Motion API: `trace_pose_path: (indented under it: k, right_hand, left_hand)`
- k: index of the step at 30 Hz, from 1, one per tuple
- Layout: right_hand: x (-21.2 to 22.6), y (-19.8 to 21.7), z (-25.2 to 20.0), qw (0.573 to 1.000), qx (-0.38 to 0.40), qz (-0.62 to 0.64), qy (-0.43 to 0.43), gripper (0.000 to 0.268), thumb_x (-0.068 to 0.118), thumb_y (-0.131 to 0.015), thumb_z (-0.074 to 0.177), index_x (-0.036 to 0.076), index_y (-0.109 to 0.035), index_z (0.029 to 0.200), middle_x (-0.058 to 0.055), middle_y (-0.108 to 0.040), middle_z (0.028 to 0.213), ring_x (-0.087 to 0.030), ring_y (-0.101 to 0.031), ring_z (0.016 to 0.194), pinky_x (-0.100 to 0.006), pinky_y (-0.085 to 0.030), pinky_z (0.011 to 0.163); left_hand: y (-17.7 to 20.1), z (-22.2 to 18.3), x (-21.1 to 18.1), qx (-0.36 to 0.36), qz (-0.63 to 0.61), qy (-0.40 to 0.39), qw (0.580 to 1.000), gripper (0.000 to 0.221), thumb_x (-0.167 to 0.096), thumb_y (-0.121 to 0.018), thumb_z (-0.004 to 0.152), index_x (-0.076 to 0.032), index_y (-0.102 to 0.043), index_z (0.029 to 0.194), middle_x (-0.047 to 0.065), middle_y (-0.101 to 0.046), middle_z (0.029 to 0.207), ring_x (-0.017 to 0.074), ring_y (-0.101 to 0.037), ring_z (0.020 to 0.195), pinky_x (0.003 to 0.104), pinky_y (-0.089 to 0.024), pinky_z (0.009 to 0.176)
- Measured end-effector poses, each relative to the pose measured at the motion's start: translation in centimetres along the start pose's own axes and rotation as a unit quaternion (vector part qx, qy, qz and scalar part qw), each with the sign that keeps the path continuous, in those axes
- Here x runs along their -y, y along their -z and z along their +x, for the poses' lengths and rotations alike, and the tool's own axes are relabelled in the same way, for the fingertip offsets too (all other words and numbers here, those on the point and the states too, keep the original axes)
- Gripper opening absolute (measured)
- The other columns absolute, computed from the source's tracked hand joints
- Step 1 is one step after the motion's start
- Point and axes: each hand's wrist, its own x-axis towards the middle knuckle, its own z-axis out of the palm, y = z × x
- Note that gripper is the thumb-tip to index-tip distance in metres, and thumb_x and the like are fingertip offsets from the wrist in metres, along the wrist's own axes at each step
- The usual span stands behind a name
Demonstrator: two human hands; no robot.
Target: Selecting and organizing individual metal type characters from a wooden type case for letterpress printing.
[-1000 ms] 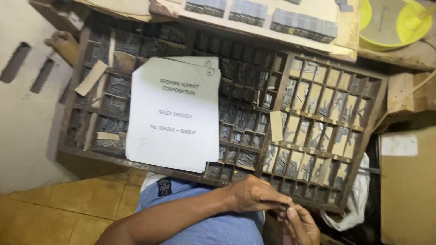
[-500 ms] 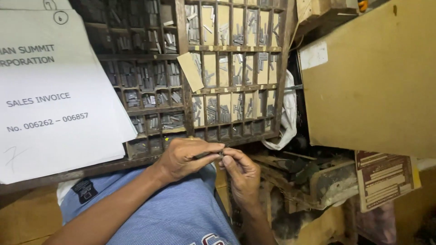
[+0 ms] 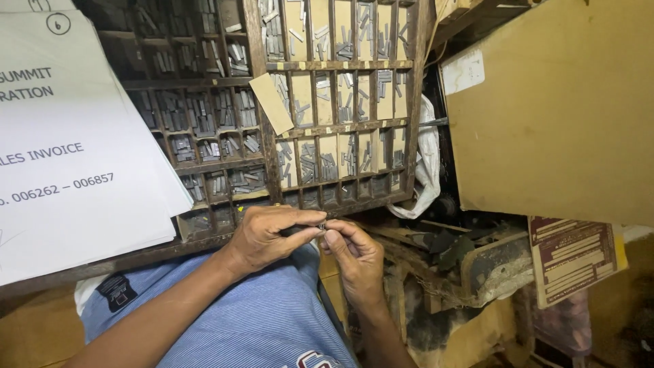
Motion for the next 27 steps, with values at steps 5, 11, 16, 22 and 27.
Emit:
trace_pose_path:
  k: [5,11,16,22,27]
  right_hand:
    - [-0.2,-0.1,0.0,0.999,0.012,-0.025,0.021,0.028,0.007,-0.070,0.096,0.001,-0.070,0.123,-0.010,-0.073,0.103,-0.016,-0.070,0.088,-0.026,-0.064,0.081]
    - [1.3,-1.0,0.4,0.986,-0.028,-0.142,0.077,0.011,0.009,-0.070,0.095,0.004,-0.075,0.103,-0.008,-0.074,0.102,-0.017,-0.071,0.093,-0.027,-0.058,0.084]
    - [1.2,-0.8,0.3,0.996,-0.017,-0.081,0.024,0.014,0.013,-0.066,0.099,0.002,-0.071,0.106,-0.005,-0.071,0.094,-0.012,-0.069,0.075,-0.024,-0.059,0.071]
    - [0.3,0.1,0.5,0.999,0.015,-0.035,0.030,0.018,0.013,-0.066,0.100,0.001,-0.069,0.113,-0.010,-0.072,0.104,-0.015,-0.070,0.084,-0.025,-0.062,0.079]
    - [-0.8,0.9,0.9,0.998,0.002,0.005,0.063,0.012,0.010,-0.066,0.100,0.003,-0.065,0.109,-0.013,-0.067,0.109,-0.021,-0.068,0.099,-0.029,-0.061,0.091]
  left_hand:
    - [0.0,-0.4,0.3,0.002,0.008,-0.008,1.000,0.029,-0.009,-0.083,0.087,-0.005,-0.075,0.115,0.009,-0.081,0.103,0.0183,-0.081,0.082,0.026,-0.066,0.074]
    - [0.1,-0.3,0.1,0.030,0.055,-0.034,0.997,0.028,-0.012,-0.079,0.089,-0.005,-0.074,0.116,0.008,-0.080,0.100,0.0196,-0.078,0.080,0.030,-0.062,0.076]
    - [-0.2,0.0,-0.1,0.039,0.094,-0.035,0.994,0.032,-0.012,-0.080,0.087,-0.006,-0.075,0.117,0.006,-0.081,0.098,0.0156,-0.079,0.080,0.029,-0.065,0.083]
    - [-0.6,0.7,-0.2,0.053,0.095,-0.044,0.993,0.036,-0.010,-0.081,0.085,-0.004,-0.072,0.120,0.009,-0.081,0.100,0.0137,-0.081,0.079,0.026,-0.068,0.082]
    - [-1.5,-0.5,1.8,0.058,0.100,-0.069,0.991,0.037,-0.008,-0.083,0.085,-0.003,-0.071,0.120,0.014,-0.080,0.107,0.0180,-0.084,0.082,0.025,-0.071,0.078]
